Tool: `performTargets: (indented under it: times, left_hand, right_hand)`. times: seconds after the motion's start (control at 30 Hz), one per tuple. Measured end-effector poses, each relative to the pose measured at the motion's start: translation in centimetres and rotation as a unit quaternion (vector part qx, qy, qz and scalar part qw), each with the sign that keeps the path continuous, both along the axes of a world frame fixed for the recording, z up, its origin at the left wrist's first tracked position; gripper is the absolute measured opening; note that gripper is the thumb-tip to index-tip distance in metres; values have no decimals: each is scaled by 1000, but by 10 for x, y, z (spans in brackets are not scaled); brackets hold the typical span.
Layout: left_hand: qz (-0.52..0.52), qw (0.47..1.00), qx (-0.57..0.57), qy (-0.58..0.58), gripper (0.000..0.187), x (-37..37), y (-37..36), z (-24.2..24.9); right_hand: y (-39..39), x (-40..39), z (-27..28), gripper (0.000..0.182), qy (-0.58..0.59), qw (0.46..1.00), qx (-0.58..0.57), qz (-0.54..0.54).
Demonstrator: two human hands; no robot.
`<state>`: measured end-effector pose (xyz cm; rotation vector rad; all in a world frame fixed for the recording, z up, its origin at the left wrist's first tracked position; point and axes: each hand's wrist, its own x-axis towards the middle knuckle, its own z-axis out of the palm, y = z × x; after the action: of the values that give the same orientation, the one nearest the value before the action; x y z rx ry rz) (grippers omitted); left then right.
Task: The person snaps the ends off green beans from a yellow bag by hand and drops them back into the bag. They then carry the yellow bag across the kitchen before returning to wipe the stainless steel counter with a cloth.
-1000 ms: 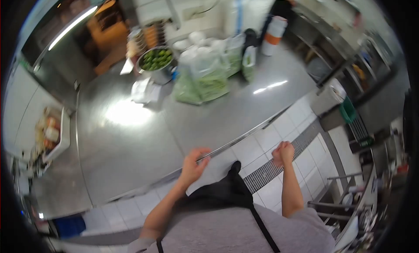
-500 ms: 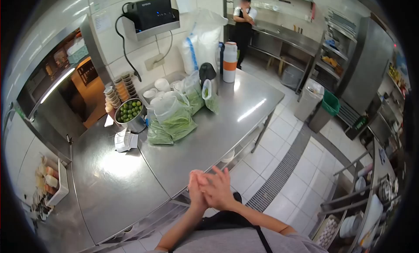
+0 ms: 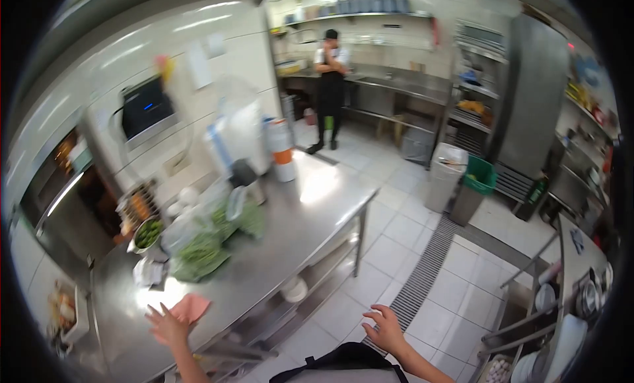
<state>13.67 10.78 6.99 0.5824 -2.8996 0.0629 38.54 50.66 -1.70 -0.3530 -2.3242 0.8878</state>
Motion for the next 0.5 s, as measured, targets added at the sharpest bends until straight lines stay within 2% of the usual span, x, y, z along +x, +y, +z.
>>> performTargets:
  times: [0.1, 0.13, 0.17, 0.27, 0.33, 0.4, 0.5]
  left_hand:
    - [-200, 966, 130, 103, 76, 6, 108, 2]
    - [-322, 914, 181, 166, 73, 7, 152, -9]
    - [-343, 914, 171, 135, 73, 16, 207, -7]
    - [-422, 888, 165, 72, 72, 47, 358, -11]
    - [-503, 846, 177, -1, 73, 61, 431, -19]
    - [-564, 798, 213, -10, 73, 60, 489, -43]
    - [-595, 774, 203, -69, 73, 58, 573, -58]
  right_hand:
    - [81, 60, -6, 22, -71, 997, 5, -44]
    - [106, 69, -4, 21, -84, 995, -5, -47]
    - [127, 74, -1, 21, -81, 995, -18, -53]
    - [178, 77, 15, 24, -92, 992, 61, -54]
    - [207, 74, 27, 23, -90, 995, 43, -30]
    - [241, 76, 33, 22, -67, 997, 27, -13]
    - [311, 92, 24, 22, -86, 996, 5, -38]
